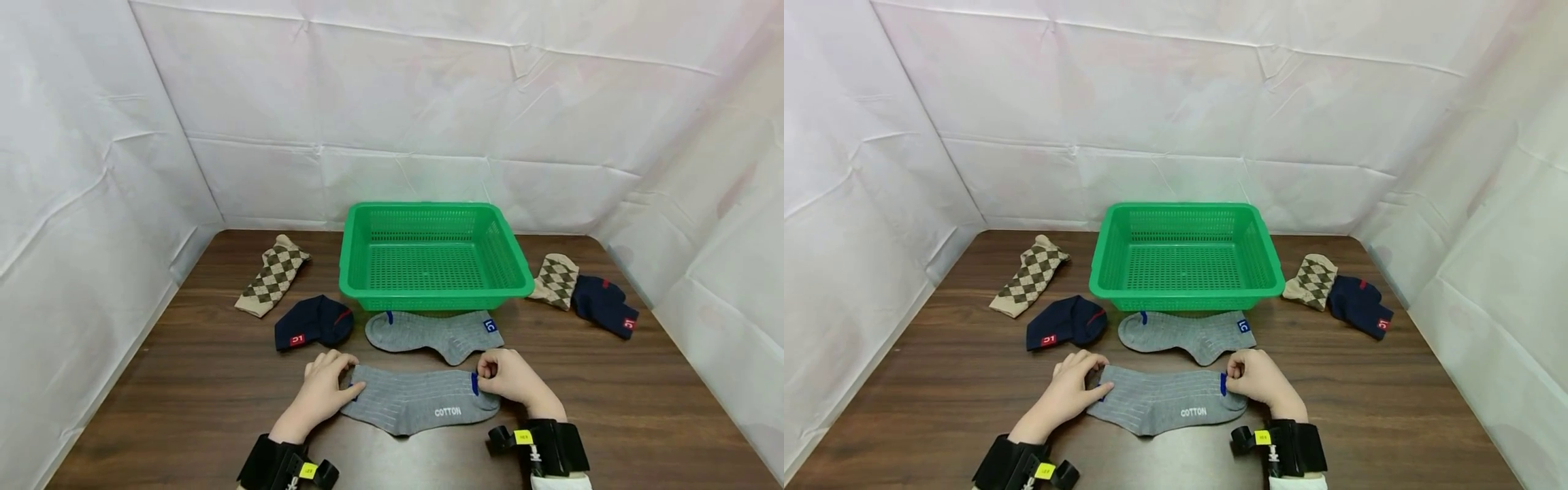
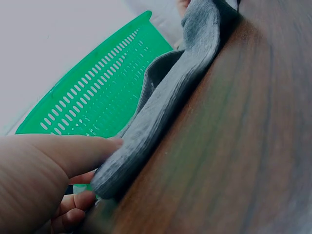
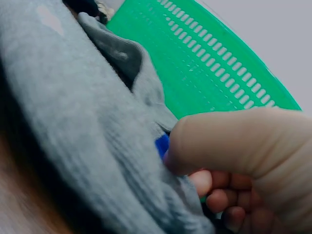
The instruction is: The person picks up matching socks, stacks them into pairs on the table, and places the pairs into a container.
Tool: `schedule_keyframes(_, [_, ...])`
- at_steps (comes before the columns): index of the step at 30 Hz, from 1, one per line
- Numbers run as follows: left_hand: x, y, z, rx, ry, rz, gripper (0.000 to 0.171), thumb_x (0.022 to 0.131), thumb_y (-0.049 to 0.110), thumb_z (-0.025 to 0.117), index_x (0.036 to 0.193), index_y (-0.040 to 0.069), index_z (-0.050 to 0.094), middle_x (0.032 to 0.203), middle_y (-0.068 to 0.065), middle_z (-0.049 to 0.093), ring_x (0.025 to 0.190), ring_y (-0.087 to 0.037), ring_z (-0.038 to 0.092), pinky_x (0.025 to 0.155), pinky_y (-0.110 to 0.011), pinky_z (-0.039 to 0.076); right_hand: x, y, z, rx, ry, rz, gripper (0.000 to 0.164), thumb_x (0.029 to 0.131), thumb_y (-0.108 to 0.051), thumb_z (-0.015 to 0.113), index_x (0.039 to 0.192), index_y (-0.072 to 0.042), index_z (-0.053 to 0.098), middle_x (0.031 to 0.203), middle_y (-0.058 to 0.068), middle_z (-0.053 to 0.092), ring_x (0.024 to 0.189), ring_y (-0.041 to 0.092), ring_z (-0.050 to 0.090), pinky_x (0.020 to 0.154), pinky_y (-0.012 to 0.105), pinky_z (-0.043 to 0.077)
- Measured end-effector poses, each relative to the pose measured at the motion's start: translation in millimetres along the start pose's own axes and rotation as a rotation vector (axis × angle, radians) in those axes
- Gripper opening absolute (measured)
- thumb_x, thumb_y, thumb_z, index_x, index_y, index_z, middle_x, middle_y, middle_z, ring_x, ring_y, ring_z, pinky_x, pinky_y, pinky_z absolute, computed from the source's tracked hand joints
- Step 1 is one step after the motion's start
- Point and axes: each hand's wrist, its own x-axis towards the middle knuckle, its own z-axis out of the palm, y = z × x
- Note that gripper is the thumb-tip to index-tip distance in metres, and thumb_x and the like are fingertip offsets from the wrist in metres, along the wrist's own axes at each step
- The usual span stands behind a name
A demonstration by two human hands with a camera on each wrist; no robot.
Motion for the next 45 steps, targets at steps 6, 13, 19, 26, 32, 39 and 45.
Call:
schedule_keyframes(6, [0.6,-2.5,2.1,-0.023,-0.013,-0.037,0.029,0.079,0.03,0.076,0.104,0.021,0.064,0.096,0.008,0.054,0.085,-0.01,0.042,0.076,-0.034,0.025,-2,4,-5,-0.019,0.018,0.051,0.017,0.07,-0.001,0.067,0.066,-0.015,0.058,0.061,-0.008,0.048,0.055,0.001,0.041,0.053,0.02,0.037])
schedule_keyframes(13, [2.2,0.1,3.0,-0.036,0.01,-0.021,0.026,0.08,0.03,0.075,0.102,0.022,0.064,0.095,0.009,0.053,0.086,-0.011,0.042,0.076,-0.034,0.025,-1,1,-7,-0.023,0.023,0.106,0.019,0.071,-0.002,0.062,0.065,-0.015,0.05,0.058,-0.008,0.04,0.051,0.002,0.034,0.052,0.02,0.03])
schedule_keyframes(19, [1.6,-0.7,4.0,-0.052,-0.035,0.011,0.032,0.078,0.033,0.077,0.105,0.022,0.064,0.1,0.009,0.052,0.09,-0.011,0.042,0.08,-0.036,0.026,-1,1,-6,-0.02,0.039,0.116,0.02,0.07,0.0,0.06,0.064,-0.014,0.047,0.057,-0.008,0.037,0.05,0.003,0.032,0.053,0.021,0.028])
schedule_keyframes(26, [0.5,-1.1,5.8,-0.058,-0.077,0.051,0.038,0.075,0.037,0.079,0.107,0.023,0.063,0.103,0.009,0.05,0.093,-0.012,0.041,0.083,-0.039,0.025,-6,11,0,-0.01,0.148,0.082,0.021,0.07,0.001,0.061,0.067,-0.016,0.05,0.058,-0.009,0.042,0.051,0.001,0.036,0.052,0.021,0.031])
schedule_keyframes(32, [0.1,-1.5,4.2,-0.07,-0.079,0.059,0.038,0.075,0.038,0.078,0.107,0.023,0.063,0.103,0.009,0.05,0.094,-0.013,0.041,0.082,-0.04,0.025,-15,20,11,0.073,0.278,-0.038,0.029,0.069,0.007,0.064,0.071,-0.019,0.053,0.067,-0.01,0.046,0.058,0.0,0.04,0.054,0.021,0.035])
schedule_keyframes(39, [0.9,-1.8,6.5,-0.061,-0.078,0.063,0.037,0.075,0.037,0.079,0.106,0.024,0.063,0.103,0.009,0.05,0.094,-0.013,0.042,0.081,-0.038,0.025,-22,22,11,-0.007,0.31,-0.071,0.02,0.075,-0.005,0.075,0.078,-0.019,0.061,0.075,-0.011,0.052,0.066,0.001,0.044,0.058,0.022,0.04])
schedule_keyframes(45, [2.4,3.2,7.3,-0.064,-0.067,0.038,0.035,0.076,0.031,0.079,0.105,0.019,0.063,0.102,0.008,0.051,0.094,-0.014,0.043,0.081,-0.039,0.025,-26,23,1,-0.089,0.271,-0.067,0.026,0.069,-0.02,0.084,0.075,-0.022,0.059,0.078,-0.012,0.05,0.071,0.004,0.04,0.063,0.022,0.036])
